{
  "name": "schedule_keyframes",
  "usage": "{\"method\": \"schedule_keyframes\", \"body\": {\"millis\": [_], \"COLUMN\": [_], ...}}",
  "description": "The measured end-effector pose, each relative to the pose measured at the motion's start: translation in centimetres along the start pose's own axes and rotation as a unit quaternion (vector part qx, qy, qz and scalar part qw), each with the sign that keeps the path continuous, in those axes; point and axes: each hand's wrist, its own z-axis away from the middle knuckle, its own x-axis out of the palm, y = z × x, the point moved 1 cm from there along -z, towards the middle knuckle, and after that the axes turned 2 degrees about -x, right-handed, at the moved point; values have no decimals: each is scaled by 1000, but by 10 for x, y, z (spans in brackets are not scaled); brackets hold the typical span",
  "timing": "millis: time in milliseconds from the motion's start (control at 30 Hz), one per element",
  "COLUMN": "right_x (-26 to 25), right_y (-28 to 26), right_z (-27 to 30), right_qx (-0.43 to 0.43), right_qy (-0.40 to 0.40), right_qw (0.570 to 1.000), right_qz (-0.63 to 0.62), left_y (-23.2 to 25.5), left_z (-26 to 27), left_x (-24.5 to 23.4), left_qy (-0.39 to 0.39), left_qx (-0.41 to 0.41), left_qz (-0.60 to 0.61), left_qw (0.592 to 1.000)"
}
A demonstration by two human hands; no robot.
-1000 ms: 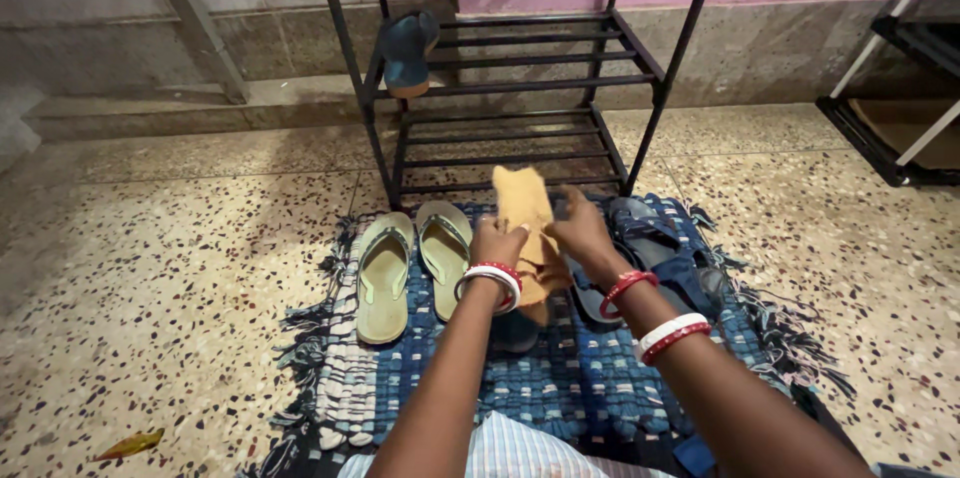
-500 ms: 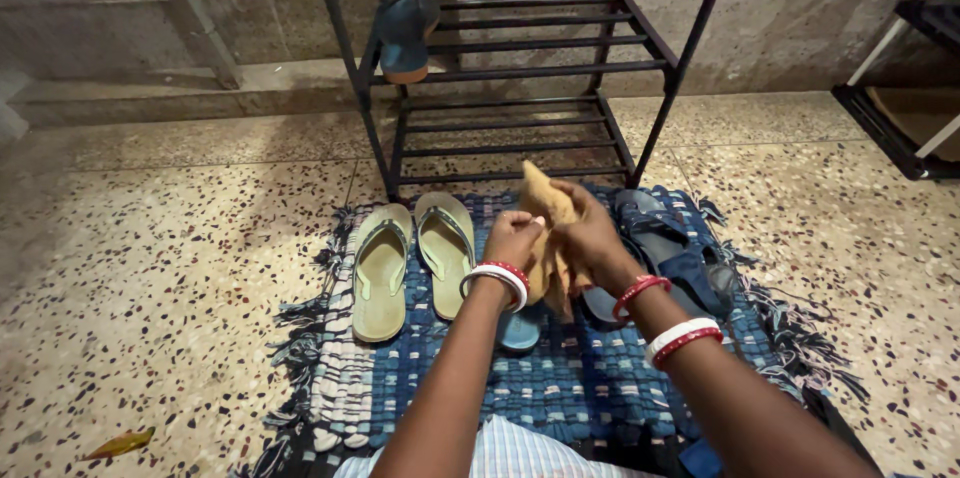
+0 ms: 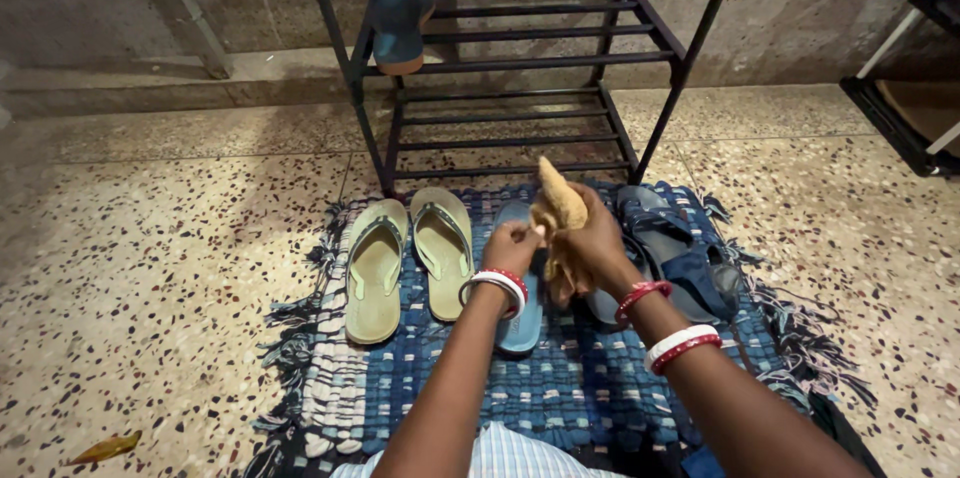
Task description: The person sits on a mat and wipes the soles and straps of several flip-flops and sandals with a yellow cloth. After cleaning, the person places some of the sandals onto a nearby metal shoe rack.
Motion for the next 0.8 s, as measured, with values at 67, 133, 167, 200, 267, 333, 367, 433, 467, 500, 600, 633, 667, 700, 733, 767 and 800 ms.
{"method": "schedule_keyframes", "body": {"millis": [67,133,167,200,267,333,367,433,467,500,600,633,667,700,733,767,800], "right_x": [-3,0,3,8,17,25,28,31,30,29,23,21,20,19,17,13,11], "right_y": [6,11,15,19,28,36,40,46,48,50,53,53,52,50,46,41,36], "right_z": [-4,-7,-7,-6,-3,3,6,8,8,9,12,14,16,19,20,20,21], "right_qx": [-29,-51,-60,-67,-62,-52,-45,-47,-57,-66,-17,14,44,75,78,82,86], "right_qy": [31,53,60,67,17,-53,-98,-129,-116,-103,-106,-110,-114,-119,-138,-158,-177], "right_qw": [993,978,968,957,956,950,945,939,940,941,968,975,979,982,982,982,980], "right_qz": [106,197,235,273,287,302,310,316,316,315,227,195,161,127,98,69,41], "left_y": [3,8,10,13,20,25,27,28,28,28,28,29,30,32,34,36,38], "left_z": [9,25,35,43,51,56,58,59,60,60,59,59,59,60,60,62,63], "left_x": [-8,-13,-14,-16,-14,-12,-10,-10,-8,-6,0,2,2,2,2,1,2], "left_qy": [47,60,50,40,-3,-38,-50,-64,-67,-69,-65,-61,-56,-51,-47,-43,-40], "left_qx": [-26,-35,-30,-26,-49,-63,-64,-70,-73,-77,-84,-87,-91,-94,-95,-96,-97], "left_qz": [-190,-312,-341,-369,-409,-435,-442,-444,-438,-433,-420,-423,-426,-430,-422,-415,-408], "left_qw": [980,948,938,928,911,898,893,891,893,896,901,900,898,897,900,904,907]}}
